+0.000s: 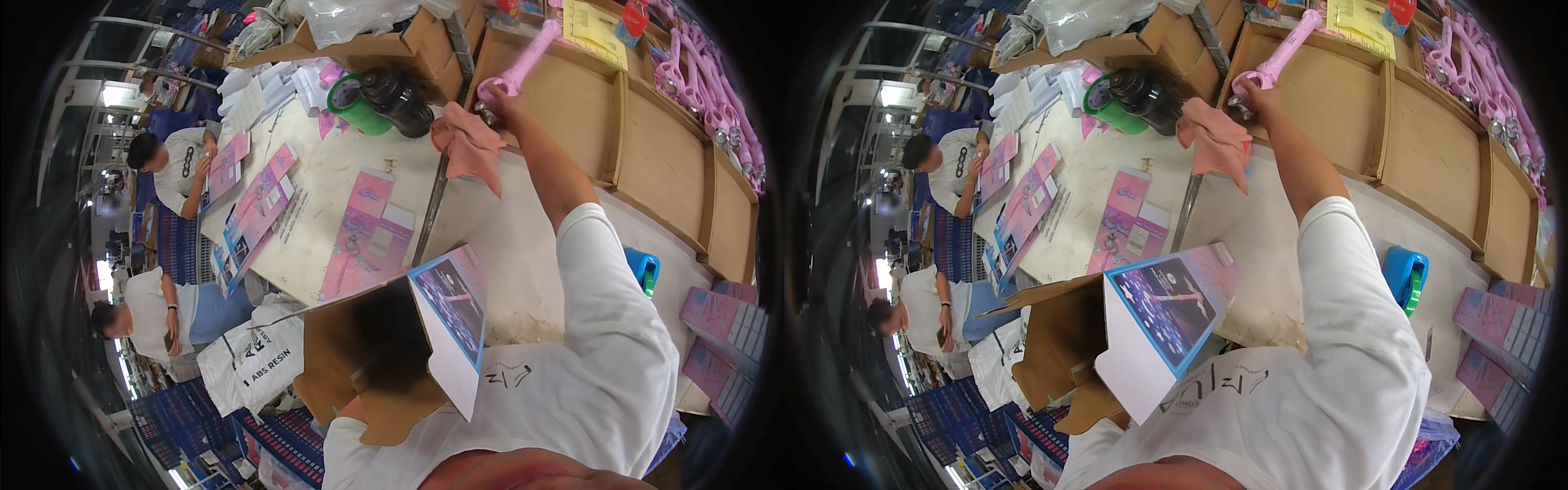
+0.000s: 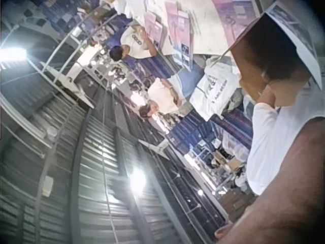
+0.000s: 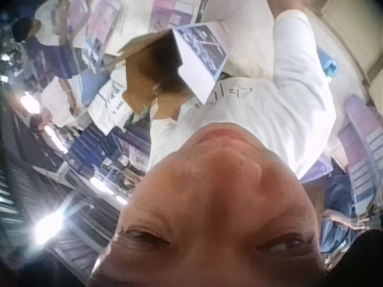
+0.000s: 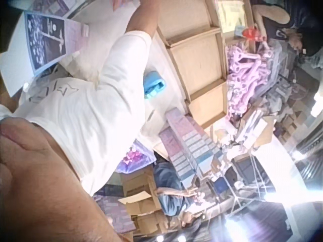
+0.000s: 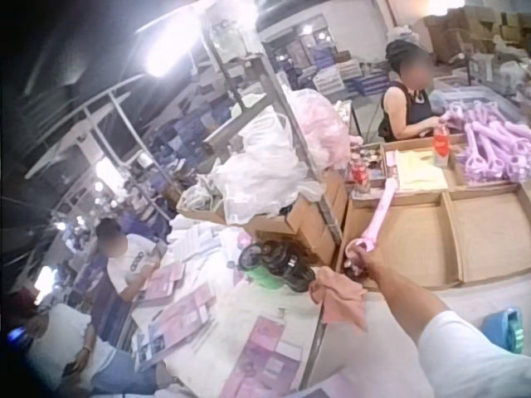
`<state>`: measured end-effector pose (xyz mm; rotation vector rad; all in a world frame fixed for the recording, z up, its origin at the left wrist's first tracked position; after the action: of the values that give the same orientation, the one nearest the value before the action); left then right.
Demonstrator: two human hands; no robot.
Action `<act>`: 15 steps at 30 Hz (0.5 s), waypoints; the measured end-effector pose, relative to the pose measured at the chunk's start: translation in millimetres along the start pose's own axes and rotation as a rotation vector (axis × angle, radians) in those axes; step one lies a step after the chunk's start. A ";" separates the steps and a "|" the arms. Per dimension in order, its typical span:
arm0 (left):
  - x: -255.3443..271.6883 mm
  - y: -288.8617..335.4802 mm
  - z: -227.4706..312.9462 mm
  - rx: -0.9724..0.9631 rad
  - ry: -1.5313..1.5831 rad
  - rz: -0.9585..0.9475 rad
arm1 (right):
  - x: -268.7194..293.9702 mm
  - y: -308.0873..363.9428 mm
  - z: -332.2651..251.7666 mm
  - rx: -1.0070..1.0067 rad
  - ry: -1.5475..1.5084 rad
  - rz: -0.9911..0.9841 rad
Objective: The person assembles pink bubble wands by inserting wands into pink bubble heads and placing them into boxes. They repeatedly pick up wands and bubble heads, insert the wands, and pack the assembled units into cardboard boxes on a workbench.
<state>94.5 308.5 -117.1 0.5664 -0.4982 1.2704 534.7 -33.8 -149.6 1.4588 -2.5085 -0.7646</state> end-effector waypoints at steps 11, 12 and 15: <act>-2.5 -29.7 7.3 -0.160 0.049 -0.032 | 87.1 65.1 -53.3 0.060 -0.072 -0.279; -2.1 -36.9 10.5 -0.191 0.078 -0.029 | 101.1 89.2 -63.6 0.150 -0.058 -0.289; 2.7 -49.4 21.8 -0.273 0.180 -0.071 | 136.1 159.7 -101.8 0.441 -0.100 -0.209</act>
<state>142.3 286.8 -104.7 0.2353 -0.4865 1.1503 377.5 -121.0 -1.0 1.8843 -2.7546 -0.3220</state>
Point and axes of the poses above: each hand's wrist, its own y-axis away from the middle knuckle, its own x-axis out of the back of the hand, z = x × y, the point moved 2 cm from there along -y, towards the middle knuckle, and after that the axes turned 4 degrees about -x, right-handed, at the moved point
